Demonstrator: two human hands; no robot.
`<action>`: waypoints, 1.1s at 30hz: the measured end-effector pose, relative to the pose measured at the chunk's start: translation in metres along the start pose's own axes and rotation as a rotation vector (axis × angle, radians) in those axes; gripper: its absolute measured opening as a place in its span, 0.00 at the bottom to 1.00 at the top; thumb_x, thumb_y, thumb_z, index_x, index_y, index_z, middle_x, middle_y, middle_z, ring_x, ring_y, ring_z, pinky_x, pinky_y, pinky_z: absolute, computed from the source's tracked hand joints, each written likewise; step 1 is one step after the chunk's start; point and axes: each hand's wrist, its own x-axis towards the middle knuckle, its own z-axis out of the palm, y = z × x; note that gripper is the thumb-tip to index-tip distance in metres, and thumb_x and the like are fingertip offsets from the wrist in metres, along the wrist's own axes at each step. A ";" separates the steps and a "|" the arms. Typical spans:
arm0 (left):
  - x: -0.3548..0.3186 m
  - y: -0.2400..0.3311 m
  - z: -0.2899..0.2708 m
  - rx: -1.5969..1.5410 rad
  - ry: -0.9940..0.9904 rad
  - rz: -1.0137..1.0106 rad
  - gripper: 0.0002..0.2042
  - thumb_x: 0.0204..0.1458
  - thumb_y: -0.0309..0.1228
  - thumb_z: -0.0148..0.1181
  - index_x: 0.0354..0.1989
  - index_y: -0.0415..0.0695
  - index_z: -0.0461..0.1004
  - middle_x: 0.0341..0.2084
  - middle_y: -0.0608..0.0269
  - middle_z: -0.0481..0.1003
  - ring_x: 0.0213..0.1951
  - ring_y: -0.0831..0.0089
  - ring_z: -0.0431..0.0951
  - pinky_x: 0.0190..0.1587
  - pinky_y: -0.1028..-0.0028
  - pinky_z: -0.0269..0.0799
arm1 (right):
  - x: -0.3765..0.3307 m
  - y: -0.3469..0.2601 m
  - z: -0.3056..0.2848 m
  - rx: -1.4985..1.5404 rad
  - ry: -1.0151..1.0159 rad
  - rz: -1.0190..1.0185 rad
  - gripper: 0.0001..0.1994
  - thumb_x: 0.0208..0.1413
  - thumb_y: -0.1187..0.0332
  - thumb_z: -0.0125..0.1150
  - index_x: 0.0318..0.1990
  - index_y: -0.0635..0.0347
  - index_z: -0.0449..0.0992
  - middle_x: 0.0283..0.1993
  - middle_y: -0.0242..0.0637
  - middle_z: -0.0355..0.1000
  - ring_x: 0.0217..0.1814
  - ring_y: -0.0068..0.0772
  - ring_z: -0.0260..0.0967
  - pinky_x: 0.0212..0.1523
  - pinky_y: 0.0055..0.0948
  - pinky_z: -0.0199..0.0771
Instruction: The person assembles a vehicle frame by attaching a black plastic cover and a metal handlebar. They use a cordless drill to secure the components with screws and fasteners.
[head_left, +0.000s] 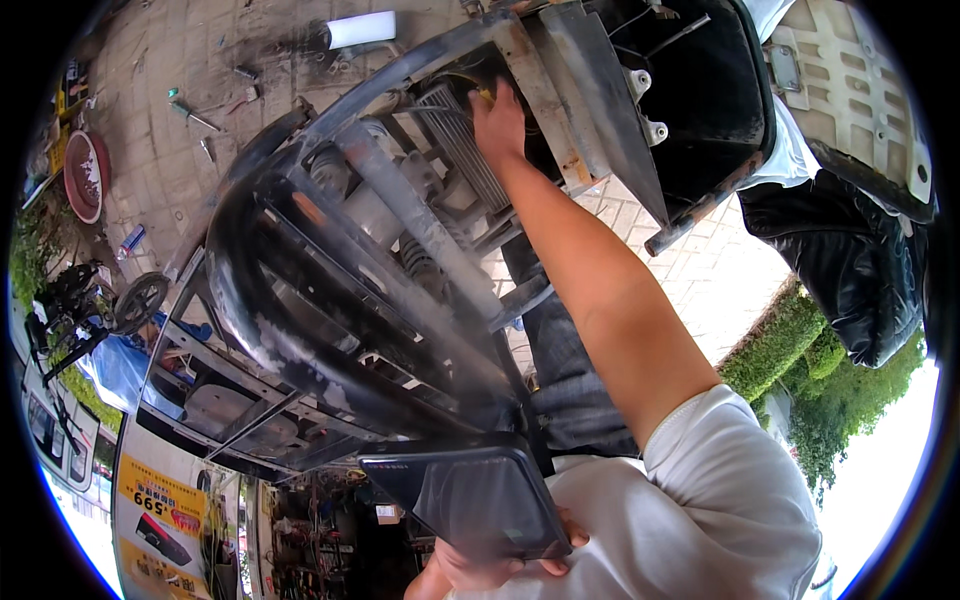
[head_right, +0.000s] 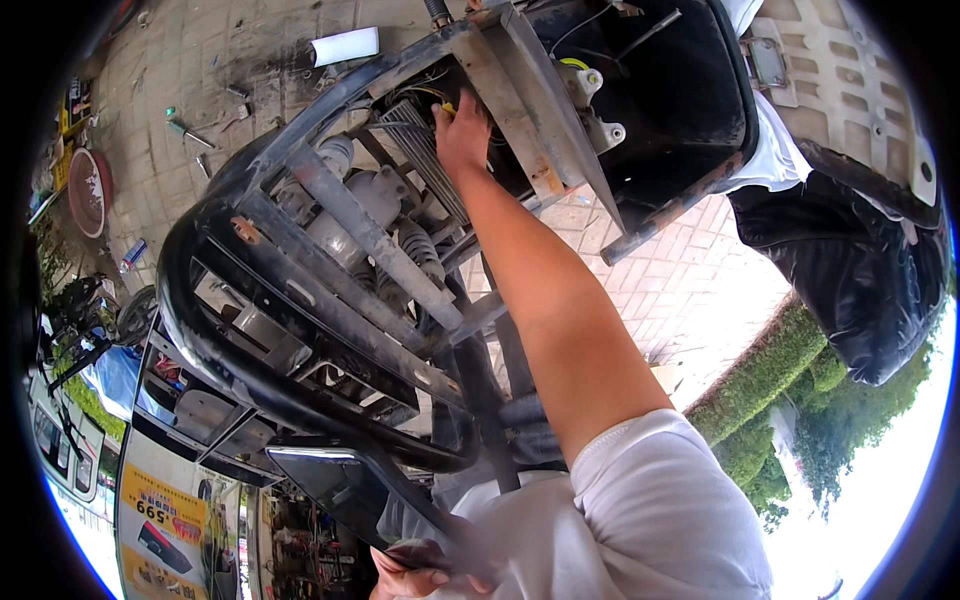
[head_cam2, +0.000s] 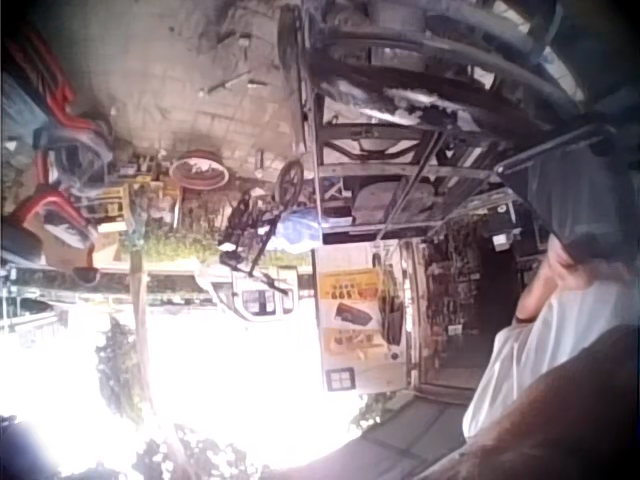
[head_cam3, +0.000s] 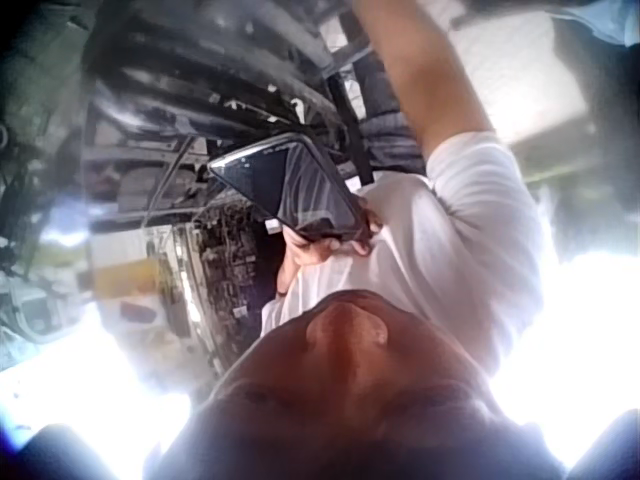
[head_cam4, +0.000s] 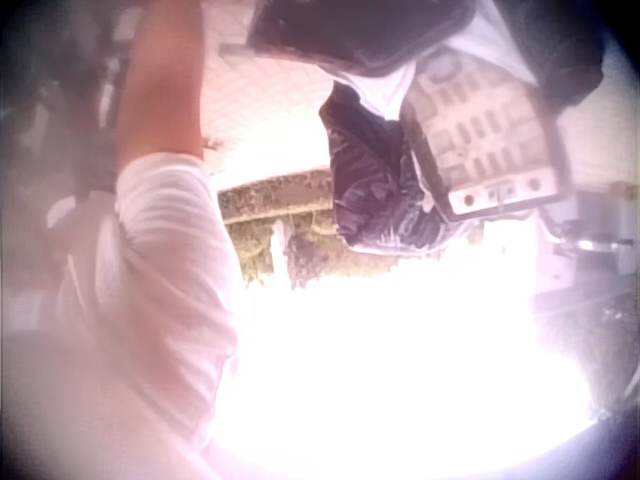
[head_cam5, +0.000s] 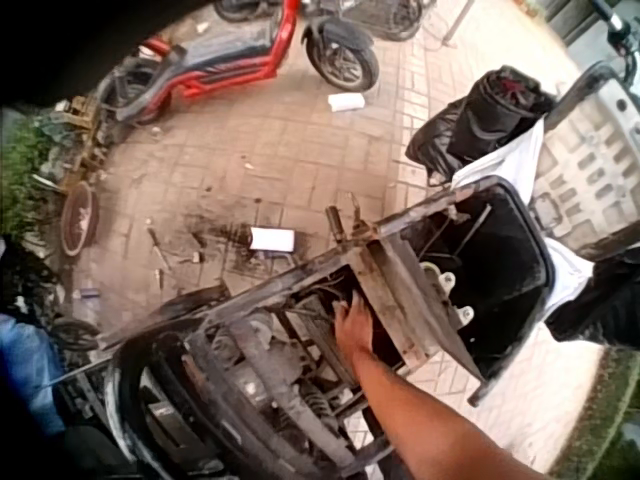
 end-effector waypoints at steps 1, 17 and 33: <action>0.000 -0.003 0.000 -0.008 0.004 0.002 0.18 0.51 0.22 0.48 0.51 0.32 0.69 0.52 0.48 0.69 0.56 0.61 0.69 0.55 0.67 0.68 | -0.003 0.001 -0.001 -0.021 0.034 -0.074 0.27 0.55 0.58 0.59 0.56 0.67 0.62 0.52 0.58 0.67 0.56 0.58 0.63 0.54 0.45 0.64; 0.006 -0.010 -0.011 0.270 -0.076 0.172 0.12 0.53 0.24 0.48 0.42 0.32 0.74 0.50 0.46 0.71 0.55 0.57 0.70 0.57 0.62 0.64 | 0.002 -0.019 -0.027 -0.132 -0.051 -0.152 0.19 0.52 0.62 0.60 0.48 0.65 0.73 0.50 0.51 0.71 0.52 0.52 0.68 0.52 0.41 0.68; 0.022 -0.005 -0.020 0.216 -0.184 0.236 0.14 0.50 0.25 0.46 0.39 0.30 0.74 0.49 0.44 0.70 0.55 0.52 0.69 0.59 0.57 0.59 | -0.001 0.014 0.006 -0.015 -0.170 0.362 0.28 0.51 0.47 0.60 0.57 0.50 0.70 0.58 0.42 0.67 0.62 0.51 0.60 0.61 0.56 0.52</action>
